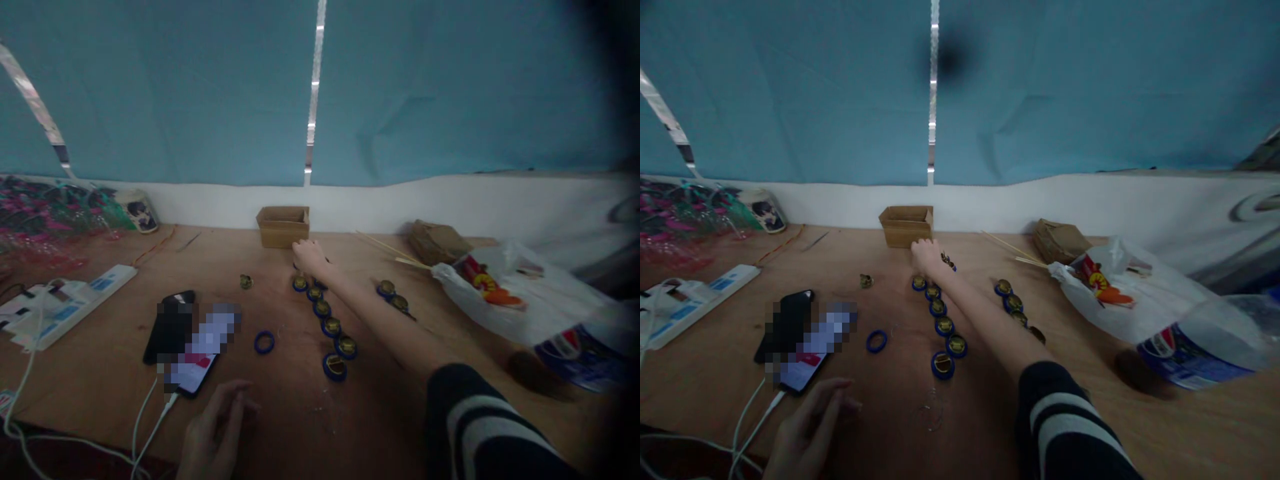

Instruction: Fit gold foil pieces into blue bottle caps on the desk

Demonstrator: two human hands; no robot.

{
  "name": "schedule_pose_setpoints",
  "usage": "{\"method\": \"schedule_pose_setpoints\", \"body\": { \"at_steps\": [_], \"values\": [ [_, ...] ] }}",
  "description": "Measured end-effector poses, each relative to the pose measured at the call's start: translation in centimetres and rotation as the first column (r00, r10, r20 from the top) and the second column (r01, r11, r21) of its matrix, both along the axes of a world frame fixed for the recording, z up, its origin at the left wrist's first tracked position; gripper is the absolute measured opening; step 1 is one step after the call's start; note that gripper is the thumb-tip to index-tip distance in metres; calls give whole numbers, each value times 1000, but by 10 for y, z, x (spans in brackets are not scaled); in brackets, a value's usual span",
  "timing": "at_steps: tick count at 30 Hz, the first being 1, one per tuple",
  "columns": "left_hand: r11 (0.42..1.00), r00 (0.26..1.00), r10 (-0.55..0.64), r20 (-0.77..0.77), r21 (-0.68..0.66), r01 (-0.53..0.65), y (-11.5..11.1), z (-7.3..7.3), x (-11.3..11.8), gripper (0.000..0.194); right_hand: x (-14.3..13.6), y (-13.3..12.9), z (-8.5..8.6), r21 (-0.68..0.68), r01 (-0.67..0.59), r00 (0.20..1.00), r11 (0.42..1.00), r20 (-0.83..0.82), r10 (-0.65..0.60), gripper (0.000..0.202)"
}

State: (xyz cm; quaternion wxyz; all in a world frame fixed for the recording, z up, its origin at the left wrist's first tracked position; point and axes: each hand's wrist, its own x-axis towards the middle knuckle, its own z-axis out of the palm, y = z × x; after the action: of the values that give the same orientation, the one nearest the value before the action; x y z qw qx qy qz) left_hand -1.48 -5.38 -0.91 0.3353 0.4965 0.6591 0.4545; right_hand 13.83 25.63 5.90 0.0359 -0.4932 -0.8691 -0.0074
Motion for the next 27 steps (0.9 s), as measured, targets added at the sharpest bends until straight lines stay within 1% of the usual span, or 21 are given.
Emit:
{"method": "schedule_pose_setpoints", "body": {
  "at_steps": [3,6,8,10,13,15,17,19,21,23,24,26,27],
  "values": [
    [1000,1000,-2,-4,5,2,9,4,4,31,-33,-9,-4,-44,-139,990,989,-38,137,32],
    [998,1000,22,-3,51,-22,12,9,14,32,-71,-17,-13,-125,-276,960,953,-85,267,32],
    [996,999,51,-15,68,-50,11,11,20,32,-89,-21,-19,-173,-340,939,924,-110,325,32],
    [997,998,54,-38,56,-52,7,10,23,31,-99,-25,-24,-200,-374,926,905,-125,355,31],
    [999,996,43,-73,26,-41,0,4,21,29,-98,-29,-22,-190,-393,917,900,-153,369,31],
    [999,990,43,-136,21,-41,1,0,17,26,-90,-32,-14,-155,-398,910,904,-188,368,32],
    [998,964,41,-264,55,-27,9,-1,13,23,-77,-36,0,-106,-393,903,913,-231,362,31],
    [992,908,33,-417,123,21,24,0,10,22,-58,-43,20,-49,-378,895,925,-275,351,26],
    [979,850,37,-525,188,74,43,0,8,29,-32,-57,42,1,-364,886,931,-310,346,23],
    [971,806,21,-592,203,124,62,-2,7,33,1,-80,65,33,-352,879,936,-332,342,25],
    [973,789,-1,-615,182,143,70,-3,8,35,18,-94,75,43,-342,879,939,-339,336,25],
    [977,783,-36,-621,145,159,82,-7,8,37,55,-128,90,56,-325,877,944,-355,323,21],
    [977,787,-52,-615,132,167,85,-8,9,36,72,-147,94,46,-303,880,952,-369,298,21]
  ]
}}
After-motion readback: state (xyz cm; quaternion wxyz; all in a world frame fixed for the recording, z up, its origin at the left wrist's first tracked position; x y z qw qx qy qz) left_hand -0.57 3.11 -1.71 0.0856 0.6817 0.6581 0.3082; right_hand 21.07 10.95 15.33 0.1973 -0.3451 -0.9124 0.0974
